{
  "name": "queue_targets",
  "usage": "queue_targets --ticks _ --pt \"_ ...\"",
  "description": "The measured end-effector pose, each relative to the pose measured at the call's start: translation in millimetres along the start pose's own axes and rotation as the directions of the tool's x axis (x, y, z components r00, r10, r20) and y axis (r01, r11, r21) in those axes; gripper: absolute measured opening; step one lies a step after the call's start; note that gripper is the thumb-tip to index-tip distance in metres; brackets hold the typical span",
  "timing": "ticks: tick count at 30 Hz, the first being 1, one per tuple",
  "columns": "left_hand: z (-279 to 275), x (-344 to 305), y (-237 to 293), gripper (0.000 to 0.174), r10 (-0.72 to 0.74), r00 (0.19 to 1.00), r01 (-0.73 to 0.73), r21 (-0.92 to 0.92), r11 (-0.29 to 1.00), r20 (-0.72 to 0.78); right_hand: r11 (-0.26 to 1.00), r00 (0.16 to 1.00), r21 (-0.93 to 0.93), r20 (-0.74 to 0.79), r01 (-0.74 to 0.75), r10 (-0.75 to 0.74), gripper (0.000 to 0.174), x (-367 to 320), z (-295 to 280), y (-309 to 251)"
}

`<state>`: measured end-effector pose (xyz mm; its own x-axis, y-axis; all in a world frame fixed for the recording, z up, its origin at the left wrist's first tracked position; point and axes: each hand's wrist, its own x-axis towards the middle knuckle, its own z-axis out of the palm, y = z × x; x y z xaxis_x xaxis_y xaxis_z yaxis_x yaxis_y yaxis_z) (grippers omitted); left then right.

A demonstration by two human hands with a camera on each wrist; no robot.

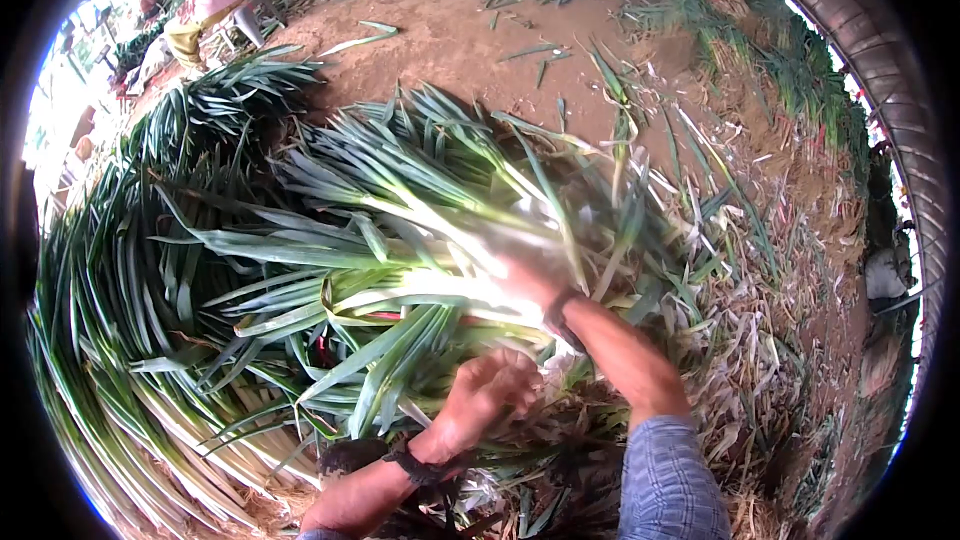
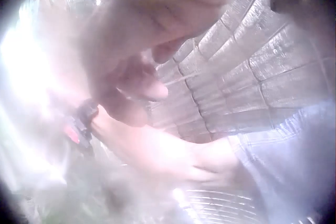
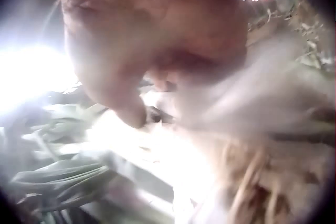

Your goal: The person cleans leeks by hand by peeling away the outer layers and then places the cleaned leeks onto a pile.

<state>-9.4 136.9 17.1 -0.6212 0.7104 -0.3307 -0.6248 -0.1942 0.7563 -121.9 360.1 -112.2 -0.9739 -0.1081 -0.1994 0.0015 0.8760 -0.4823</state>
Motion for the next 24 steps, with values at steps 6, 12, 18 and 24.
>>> queue_targets --ticks 6,12,18,24 --pt "-0.9 -11.8 -2.5 0.019 -0.023 0.996 0.012 0.116 0.993 0.092 0.982 0.967 0.094 -0.183 -0.164 0.178 0.03 -1.5 -30.6 -0.6" --pt "-13.9 -11.0 2.8 0.02 -0.052 0.992 0.026 0.221 0.975 0.112 0.97 0.872 -0.142 -0.477 -0.199 0.109 0.042 43.1 -44.4 58.1" --pt "-22.7 -11.2 -3.2 0.017 0.057 0.996 -0.069 0.167 0.984 0.074 0.951 0.985 -0.275 -0.135 -0.14 0.106 0.068 49.6 2.9 105.9" --pt "-19.5 -14.8 3.9 0.017 0.008 0.998 -0.02 0.219 0.975 0.056 0.948 0.962 -0.185 0.041 -0.259 0.271 0.073 75.7 13.3 128.3"
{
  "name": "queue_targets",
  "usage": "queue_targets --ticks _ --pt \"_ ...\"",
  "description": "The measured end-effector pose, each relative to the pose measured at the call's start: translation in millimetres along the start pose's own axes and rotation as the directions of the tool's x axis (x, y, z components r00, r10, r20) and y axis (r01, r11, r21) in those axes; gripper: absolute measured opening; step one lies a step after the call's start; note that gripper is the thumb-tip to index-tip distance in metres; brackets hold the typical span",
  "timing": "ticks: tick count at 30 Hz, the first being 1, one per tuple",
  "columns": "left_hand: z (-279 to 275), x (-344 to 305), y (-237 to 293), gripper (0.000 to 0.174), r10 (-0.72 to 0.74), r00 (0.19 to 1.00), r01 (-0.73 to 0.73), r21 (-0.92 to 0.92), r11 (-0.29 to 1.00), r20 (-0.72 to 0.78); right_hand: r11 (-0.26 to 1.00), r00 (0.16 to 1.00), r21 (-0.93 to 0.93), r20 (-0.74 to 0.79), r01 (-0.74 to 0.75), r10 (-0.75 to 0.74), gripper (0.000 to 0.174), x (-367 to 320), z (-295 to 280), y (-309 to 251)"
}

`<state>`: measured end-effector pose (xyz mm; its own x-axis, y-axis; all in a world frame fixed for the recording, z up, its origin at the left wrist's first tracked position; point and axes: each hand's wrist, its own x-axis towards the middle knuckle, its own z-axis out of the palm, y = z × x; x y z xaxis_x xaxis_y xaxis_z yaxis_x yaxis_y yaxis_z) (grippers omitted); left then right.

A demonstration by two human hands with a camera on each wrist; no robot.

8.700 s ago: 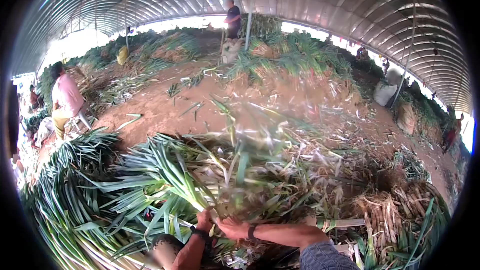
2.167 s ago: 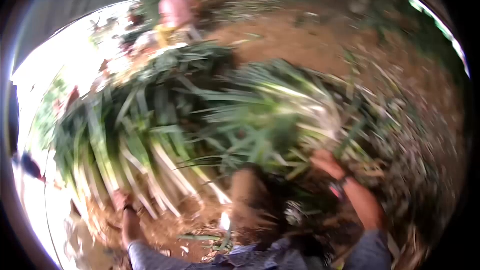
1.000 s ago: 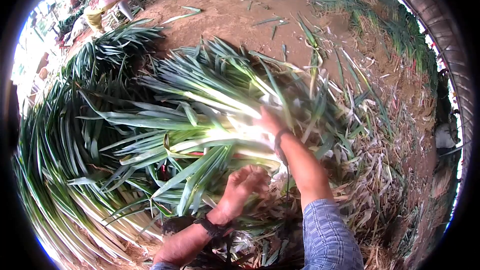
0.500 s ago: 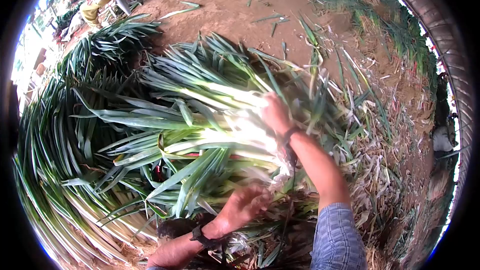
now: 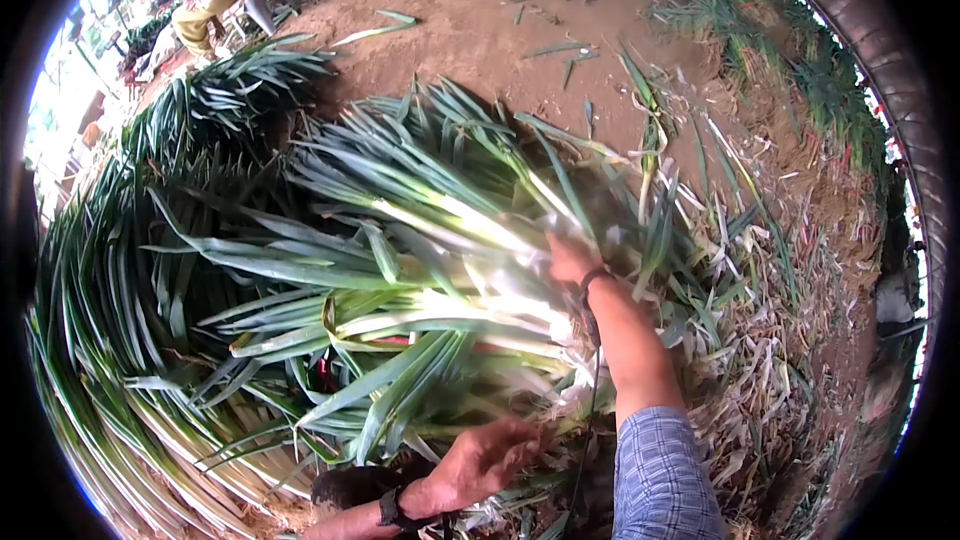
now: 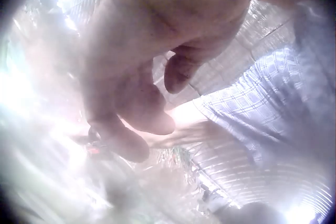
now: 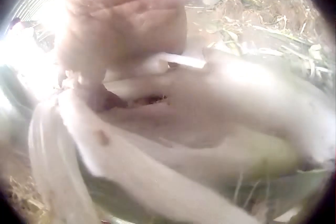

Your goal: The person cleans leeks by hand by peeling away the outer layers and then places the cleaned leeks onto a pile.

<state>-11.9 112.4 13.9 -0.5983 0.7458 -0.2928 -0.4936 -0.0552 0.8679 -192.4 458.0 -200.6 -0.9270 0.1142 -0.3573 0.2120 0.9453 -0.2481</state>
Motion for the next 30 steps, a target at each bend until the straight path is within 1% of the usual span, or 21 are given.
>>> queue_targets --ticks 3,4,6,8,9,10,11,12,14,15,16,17,18,19,20,22,26,27,28,29,30 --pt "1.5 -4.2 -8.1 0.019 0.039 0.999 -0.04 0.04 0.998 0.026 0.988 0.991 0.116 0.101 -0.101 0.09 0.077 -27.6 -37.7 -29.1" --pt "4.1 -5.5 -10.3 0.019 0.037 0.999 -0.038 0.04 0.998 0.033 0.981 0.995 0.186 0.089 -0.052 0.036 0.069 -22.3 -23.4 -14.4" --pt "8.0 -6.9 -8.0 0.02 0.035 0.999 -0.037 0.045 0.998 0.042 0.975 0.989 0.219 0.147 -0.024 -0.008 0.074 -37.4 -28.8 -26.2" --pt "6.9 -8.0 -10.7 0.019 -0.005 0.997 -0.003 0.09 0.996 0.083 0.976 0.975 0.196 0.215 -0.097 0.054 0.067 -57.7 -35.9 -47.7" --pt "7.6 -6.6 -14.3 0.018 -0.012 0.994 0.004 0.084 0.996 0.104 0.975 0.989 0.216 0.145 -0.054 0.023 0.064 -68.7 -18.9 -45.2" --pt "8.4 -5.7 -19.1 0.018 -0.021 0.992 0.011 0.076 0.997 0.128 0.971 0.981 0.23 0.19 -0.07 0.025 0.059 -82.5 -20.7 -52.0" --pt "8.2 -6.8 -26.3 0.019 -0.031 0.987 0.046 -0.099 0.994 0.155 0.966 0.972 0.244 0.235 -0.087 0.028 0.056 -97.0 -24.4 -60.7" --pt "6.1 -5.0 -25.9 0.021 0.032 0.985 -0.027 -0.033 0.999 0.168 0.955 0.92 0.245 0.388 -0.164 0.058 0.052 -120.5 -44.7 -84.6" --pt "0.2 -1.0 -24.7 0.023 0.159 0.967 -0.18 0.094 0.979 0.2 0.921 0.954 0.378 0.3 -0.094 -0.026 0.048 -151.3 -38.2 -94.5" --pt "1.0 3.0 -39.9 0.023 0.231 0.964 -0.235 0.017 0.972 0.132 0.921 0.93 0.362 0.367 -0.146 0.003 0.046 -179.3 -50.3 -99.4" --pt "6.8 -5.1 10.0 0.02 0.131 0.991 -0.135 0.14 0.981 0.041 0.819 0.97 0.573 0.211 -0.025 -0.118 0.05 -197.2 -40.4 -92.1" --pt "-5.6 6.1 -10.0 0.038 0.125 0.991 -0.131 0.223 0.966 0.039 0.672 0.971 0.729 0.047 0.126 -0.234 0.054 -214.9 -30.3 -84.6" --pt "-12.4 17.5 -31.3 0.035 -0.007 0.998 0.002 -0.084 0.996 -0.059 0.651 0.967 0.756 0.103 0.076 -0.233 0.063 -220.8 -15.0 -70.9" --pt "0.1 2.3 6.4 0.028 0.26 0.947 -0.294 -0.189 0.937 -0.186 0.644 0.979 0.761 0.062 0.081 -0.196 0.056 -256.0 -75.9 -111.9" --pt "-14.2 14.5 -9.3 0.024 0.109 0.986 -0.149 -0.365 0.919 -0.126 0.592 0.967 0.782 0.256 -0.196 -0.017 0.045 -272.8 -84.0 -111.5" --pt "-12.0 17.4 12.0 0.039 0.144 0.96 -0.171 -0.096 0.981 -0.242 0.641 0.981 0.759 0.189 -0.114 -0.049 0.045 -298.1 -109.3 -116.1" --pt "3.9 15.2 6.8 0.058 0.051 0.964 -0.102 -0.187 0.977 -0.26 0.6 0.993 0.8 0.074 -0.004 -0.092 0.074 -352.9 -120.0 -139.7" --pt "9.2 13.6 2.8 0.058 0.05 0.948 -0.111 -0.179 0.978 -0.313 0.613 0.994 0.789 0.037 0.033 -0.1 0.09 -370.8 -123.5 -151.4" --pt "5.8 7.4 0.1 0.053 0.037 0.966 -0.062 -0.091 0.994 -0.254 0.656 0.997 0.752 -0.01 0.059 -0.078 0.078 -382.3 -114.5 -154.8" --pt "11.3 2.0 -8.6 0.049 0.17 0.941 -0.212 -0.119 0.97 -0.293 0.699 0.997 0.711 -0.056 0.079 -0.055 0.066 -394.0 -105.4 -158.2" --pt "13.7 -0.3 -26.2 0.046 0.298 0.892 -0.361 -0.141 0.922 -0.339 0.756 1.0 0.655 0.01 -0.006 0.0 0.066 -398.5 -99.4 -160.7"
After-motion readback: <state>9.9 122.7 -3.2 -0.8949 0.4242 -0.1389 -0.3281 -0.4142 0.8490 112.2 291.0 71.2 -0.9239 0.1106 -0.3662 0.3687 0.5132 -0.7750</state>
